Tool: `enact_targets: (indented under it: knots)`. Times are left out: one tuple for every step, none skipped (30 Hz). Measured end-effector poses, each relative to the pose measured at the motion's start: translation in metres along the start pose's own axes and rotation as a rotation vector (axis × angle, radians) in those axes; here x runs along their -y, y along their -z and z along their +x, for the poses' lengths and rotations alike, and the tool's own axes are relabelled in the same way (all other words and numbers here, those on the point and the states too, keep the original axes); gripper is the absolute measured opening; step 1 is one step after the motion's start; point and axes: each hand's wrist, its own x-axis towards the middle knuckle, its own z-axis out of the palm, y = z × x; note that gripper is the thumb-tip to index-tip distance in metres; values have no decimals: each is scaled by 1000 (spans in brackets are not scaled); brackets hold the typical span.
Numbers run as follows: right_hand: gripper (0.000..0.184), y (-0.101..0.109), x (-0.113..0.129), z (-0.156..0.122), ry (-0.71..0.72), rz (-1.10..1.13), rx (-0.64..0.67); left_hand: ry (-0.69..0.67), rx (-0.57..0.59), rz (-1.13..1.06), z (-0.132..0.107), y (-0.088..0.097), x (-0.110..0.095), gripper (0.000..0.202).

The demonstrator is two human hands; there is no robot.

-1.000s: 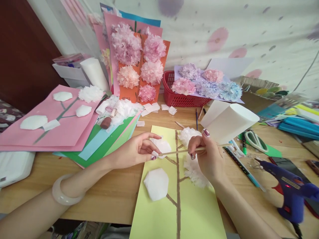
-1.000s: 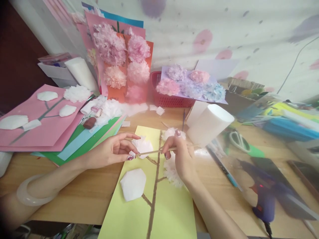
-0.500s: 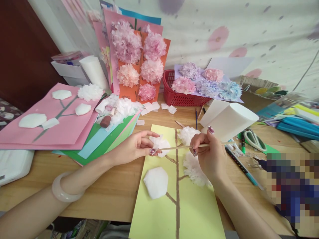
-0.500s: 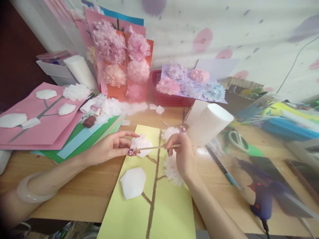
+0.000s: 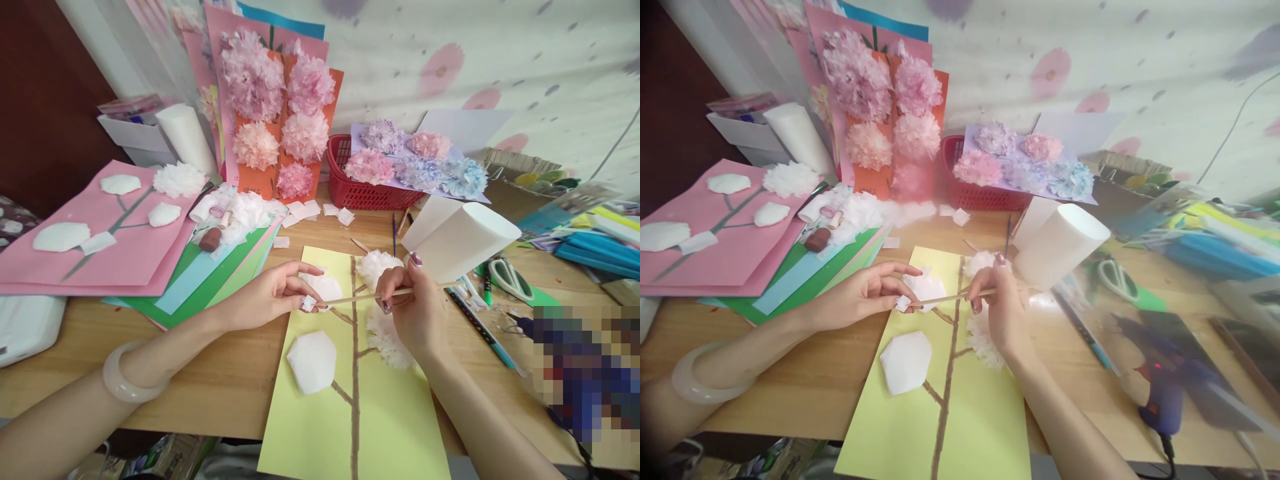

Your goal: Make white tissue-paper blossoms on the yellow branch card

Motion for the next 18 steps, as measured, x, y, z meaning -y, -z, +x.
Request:
enact_targets:
  knots:
    - [62,0,0,0,-6,-3,-3,3,5,-24,0,0,0,40]
    - [63,0,0,0,-11,-7,-9,6,10,-48,0,0,-1,39]
    - [63,-1,1,0,-14,-10,-15,9,15,-69,0,0,-1,38]
    - [63,-1,1,0,-12,-11,-21,10,20,-86,0,0,0,38]
    - [63,-1,0,1,-9,-11,-26,9,25,-100,0,0,0,37]
    - [63,-1,0,1,-7,-9,-30,7,30,-112,0,0,1,36]
    - [63,-2,0,1,-6,-5,-36,5,36,-123,0,0,1,35]
    - [63,-2,0,1,-4,-2,-42,1,42,-132,0,1,2,35]
    - [63,-2,0,1,-2,1,-48,-1,46,-141,0,1,2,34]
    - [63,-2,1,1,1,3,-55,2,47,-148,-1,1,1,34]
    - [63,-3,1,1,6,3,-63,11,44,-153,-1,1,0,34]
    - [62,-3,1,0,11,1,-71,23,39,-157,-2,1,-1,35]
    - [61,-3,1,0,16,-1,-78,34,35,-163,-3,1,-2,36]
    - [60,-3,1,0,19,-4,-87,38,36,-167,-3,0,-4,39]
    - [59,-3,0,0,19,-8,-94,37,41,-166,-4,0,-5,41]
    - [59,-3,0,0,20,-13,-100,32,43,-158,-4,-1,-6,43]
    - [58,-3,-1,0,19,-18,-102,25,36,-146,-4,-1,-6,44]
    - [58,-3,-1,0,18,-22,-100,21,19,-131,-3,-1,-6,43]
